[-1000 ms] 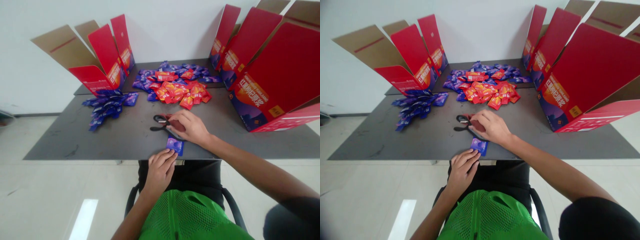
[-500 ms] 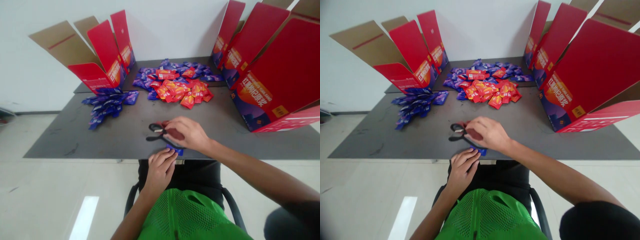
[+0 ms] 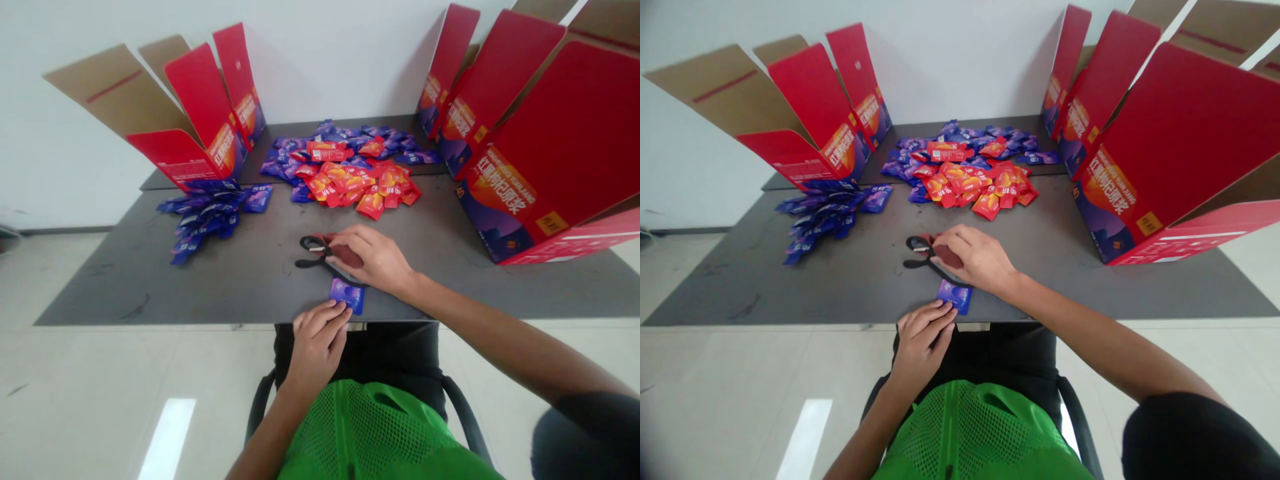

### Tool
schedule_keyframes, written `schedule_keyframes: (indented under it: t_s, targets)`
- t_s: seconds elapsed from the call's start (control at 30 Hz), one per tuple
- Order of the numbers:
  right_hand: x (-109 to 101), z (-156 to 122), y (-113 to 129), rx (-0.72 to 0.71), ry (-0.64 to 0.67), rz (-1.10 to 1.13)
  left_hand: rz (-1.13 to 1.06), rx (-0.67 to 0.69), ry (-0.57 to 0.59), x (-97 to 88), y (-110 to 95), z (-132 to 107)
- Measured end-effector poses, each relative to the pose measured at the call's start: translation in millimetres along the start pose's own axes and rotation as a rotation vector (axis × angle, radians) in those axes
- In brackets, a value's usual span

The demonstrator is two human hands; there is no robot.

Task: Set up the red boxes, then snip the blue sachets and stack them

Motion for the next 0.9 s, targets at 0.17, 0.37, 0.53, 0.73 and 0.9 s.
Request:
schedule_keyframes:
  t_s: [0.17,0.37,0.53,0.73,0.9]
  targets:
    - [21.9,-17.6,41.2,-0.060,0.089,0.118,-0.003,-0.027,0.015,-0.6,0.7,0.9]
    - [20.9,-6.8,-37.4,-0.014,0.063,-0.110,0.007,0.010,-0.001,-0.5,-0.3,0.2]
    - [4.3,4.4,-43.1,-0.015,0.039,-0.123,0.007,0.005,-0.010,-0.5,-0.1,0.7]
    - [15.0,-15.7,37.5,-0.070,0.102,0.129,0.014,-0.034,0.011,0.0,1.6,1.0]
    - [22.5,-17.0,-2.6,-0.024,0.084,0.023,0.015,-0.009,0.017,0.7,-0.6,0.7]
Point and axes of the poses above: each hand's wrist, its own z-axis towards the middle knuckle, its own x-axis out of the palm, y = z × x, the point moved 9 cm from there along z, towards the middle knuckle, and after that the axes turned 12 degrees about -x, right-handed, at the moved point
